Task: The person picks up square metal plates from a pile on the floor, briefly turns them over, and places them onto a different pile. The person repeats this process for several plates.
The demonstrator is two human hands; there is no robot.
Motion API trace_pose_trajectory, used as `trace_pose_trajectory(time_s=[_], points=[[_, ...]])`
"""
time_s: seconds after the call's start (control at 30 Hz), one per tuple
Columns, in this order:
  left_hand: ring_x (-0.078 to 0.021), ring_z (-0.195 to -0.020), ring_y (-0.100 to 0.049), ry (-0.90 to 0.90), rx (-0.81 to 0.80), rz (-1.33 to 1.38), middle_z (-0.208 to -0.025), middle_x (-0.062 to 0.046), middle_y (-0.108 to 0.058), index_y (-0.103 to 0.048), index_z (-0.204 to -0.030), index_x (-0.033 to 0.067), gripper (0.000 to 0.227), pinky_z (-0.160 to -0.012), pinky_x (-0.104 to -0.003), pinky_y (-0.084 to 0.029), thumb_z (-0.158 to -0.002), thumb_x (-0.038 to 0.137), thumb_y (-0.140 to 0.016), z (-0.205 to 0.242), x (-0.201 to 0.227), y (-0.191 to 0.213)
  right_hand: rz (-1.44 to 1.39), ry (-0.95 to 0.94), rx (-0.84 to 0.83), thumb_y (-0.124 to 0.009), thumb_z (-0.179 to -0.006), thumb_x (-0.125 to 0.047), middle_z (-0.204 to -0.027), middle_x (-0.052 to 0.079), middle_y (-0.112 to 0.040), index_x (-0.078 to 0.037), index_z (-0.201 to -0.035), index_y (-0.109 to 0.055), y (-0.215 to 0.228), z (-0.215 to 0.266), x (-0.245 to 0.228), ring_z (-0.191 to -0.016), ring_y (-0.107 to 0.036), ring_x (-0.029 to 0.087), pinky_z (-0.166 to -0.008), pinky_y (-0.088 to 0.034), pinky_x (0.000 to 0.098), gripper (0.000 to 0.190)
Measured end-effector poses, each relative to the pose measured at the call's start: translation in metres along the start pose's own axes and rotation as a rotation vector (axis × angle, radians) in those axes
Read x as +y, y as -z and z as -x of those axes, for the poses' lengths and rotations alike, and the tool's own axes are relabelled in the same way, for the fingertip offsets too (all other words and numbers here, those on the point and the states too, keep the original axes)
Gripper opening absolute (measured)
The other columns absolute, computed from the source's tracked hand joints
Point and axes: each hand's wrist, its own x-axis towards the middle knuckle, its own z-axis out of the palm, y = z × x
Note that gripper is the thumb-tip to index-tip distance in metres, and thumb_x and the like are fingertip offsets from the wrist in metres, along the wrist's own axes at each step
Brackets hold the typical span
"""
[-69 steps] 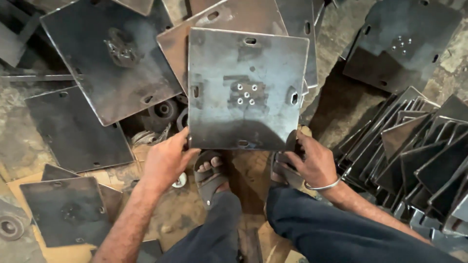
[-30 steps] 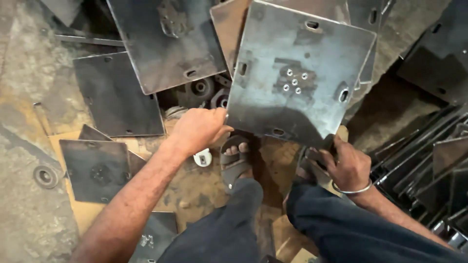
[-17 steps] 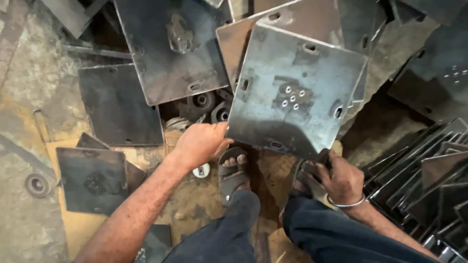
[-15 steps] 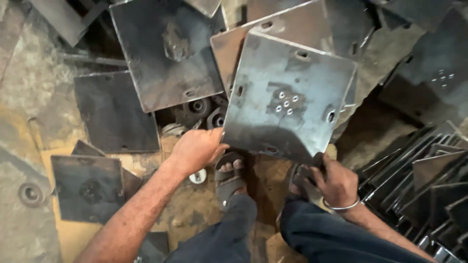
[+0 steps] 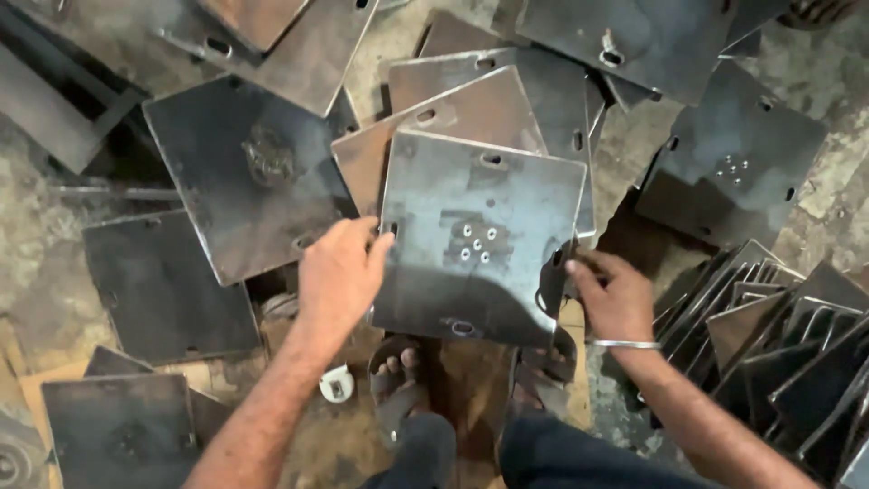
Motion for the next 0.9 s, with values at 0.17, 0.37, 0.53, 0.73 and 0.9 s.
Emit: trace_pose_trajectory(time_s=[0.17,0.37,0.53,0.73,0.9], points=[[-0.041,-0.078,-0.069,0.082,-0.02,-0.08,-0.091,-0.016,-0.07,-0.068,-0.095,0.0056,0.02,-0.068,-0.052,-0.055,-0.092,0.025,-0.072,-0.015,0.01,-0.015,-0.138,-0.13,-0.047,-0.078,-0.087,-0.029,-0.087,0.014,-0.078,-0.003,-0.111,-0.074,-0.013,-0.004,-0.009,-0.076,-0.075,0.019,-0.07,-0.058,0.0341,0.035],[-0.0419,-0.07,-0.069,0.18,-0.176,-0.253,-0.082,-0.016,-0.07,-0.064,-0.082,0.0062,0.026,-0.061,-0.054,-0.055,-0.086,0.03,-0.075,-0.039,0.014,-0.01,0.19,-0.142,-0.059,-0.079,-0.085,-0.037,-0.083,0.02,-0.075,-0.002,-0.1,-0.077,-0.004,-0.024,-0.028,-0.076,-0.073,0.035,-0.067,-0.054,0.0417,0.038],[-0.0391,-0.062,-0.068,0.159,-0.236,-0.322,-0.073,-0.015,-0.067,-0.06,-0.077,0.0063,0.028,-0.054,-0.05,-0.055,-0.086,0.029,-0.074,-0.042,0.011,-0.018,0.25,-0.213,-0.22,-0.077,-0.081,-0.038,-0.076,0.017,-0.074,-0.006,-0.092,-0.077,-0.001,-0.037,-0.023,-0.069,-0.074,0.034,-0.063,-0.057,0.0422,0.034],[-0.0378,-0.06,-0.066,0.167,-0.21,-0.281,-0.071,-0.014,-0.066,-0.057,-0.075,0.0068,0.028,-0.051,-0.049,-0.053,-0.086,0.027,-0.073,-0.042,0.008,-0.022,0.271,-0.076,-0.164,-0.078,-0.077,-0.032,-0.075,0.015,-0.073,-0.003,-0.083,-0.073,-0.007,-0.042,-0.023,-0.067,-0.073,0.032,-0.061,-0.055,0.0423,0.031],[-0.0373,-0.06,-0.066,0.138,-0.202,-0.269,-0.071,-0.014,-0.065,-0.057,-0.076,0.0066,0.027,-0.051,-0.048,-0.052,-0.086,0.025,-0.074,-0.041,0.004,-0.024,0.292,-0.112,-0.178,-0.077,-0.077,-0.032,-0.074,0.013,-0.073,-0.003,-0.081,-0.072,-0.007,-0.042,-0.029,-0.063,-0.072,0.03,-0.06,-0.055,0.0413,0.03]])
